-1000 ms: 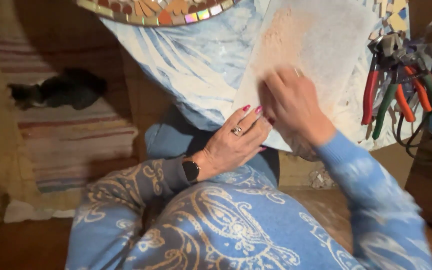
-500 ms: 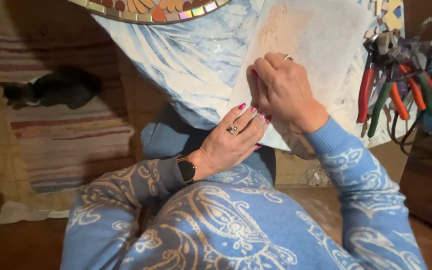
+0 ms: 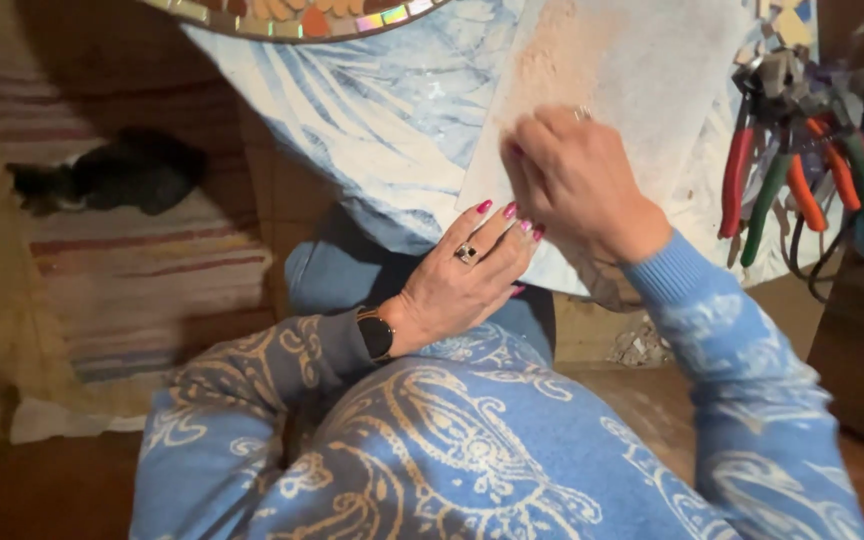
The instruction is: The recorder is sanding and shaping small mosaic tiles using nippers and sandpaper on a workshop table.
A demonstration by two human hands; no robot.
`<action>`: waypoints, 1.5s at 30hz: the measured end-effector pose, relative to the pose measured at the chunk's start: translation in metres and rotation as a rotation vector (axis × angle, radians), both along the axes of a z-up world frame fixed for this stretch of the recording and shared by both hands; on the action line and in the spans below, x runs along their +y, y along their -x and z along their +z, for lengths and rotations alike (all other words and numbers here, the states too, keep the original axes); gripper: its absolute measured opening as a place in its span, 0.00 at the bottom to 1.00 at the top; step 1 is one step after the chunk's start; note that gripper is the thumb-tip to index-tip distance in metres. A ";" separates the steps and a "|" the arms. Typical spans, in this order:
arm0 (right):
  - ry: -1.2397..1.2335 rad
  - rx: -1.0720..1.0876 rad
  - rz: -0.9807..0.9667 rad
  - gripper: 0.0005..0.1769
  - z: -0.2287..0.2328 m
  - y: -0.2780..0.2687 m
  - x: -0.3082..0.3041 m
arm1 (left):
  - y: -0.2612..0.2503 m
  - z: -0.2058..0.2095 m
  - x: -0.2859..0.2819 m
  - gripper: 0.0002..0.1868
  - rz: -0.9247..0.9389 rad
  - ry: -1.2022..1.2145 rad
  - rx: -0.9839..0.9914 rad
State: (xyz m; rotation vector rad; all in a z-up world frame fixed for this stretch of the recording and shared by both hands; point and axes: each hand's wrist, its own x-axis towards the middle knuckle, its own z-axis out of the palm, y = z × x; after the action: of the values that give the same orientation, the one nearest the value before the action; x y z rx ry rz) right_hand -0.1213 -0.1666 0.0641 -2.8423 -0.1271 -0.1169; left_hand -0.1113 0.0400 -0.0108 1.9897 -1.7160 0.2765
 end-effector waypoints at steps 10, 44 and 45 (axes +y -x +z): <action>0.021 0.029 0.005 0.06 -0.003 0.011 -0.009 | 0.001 -0.005 -0.005 0.38 0.010 0.033 0.042; -0.511 0.281 -0.067 0.09 0.048 0.080 -0.030 | -0.027 0.086 -0.002 0.30 -0.032 0.129 0.851; -0.497 0.284 -0.035 0.08 0.048 0.078 -0.030 | -0.024 0.090 -0.004 0.29 -0.030 0.070 1.060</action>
State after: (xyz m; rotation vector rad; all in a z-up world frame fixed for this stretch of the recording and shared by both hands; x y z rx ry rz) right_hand -0.1994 -0.1968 0.1123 -2.3343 0.0128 0.2193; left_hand -0.0870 0.0365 0.0796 1.5656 -1.0024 -0.6228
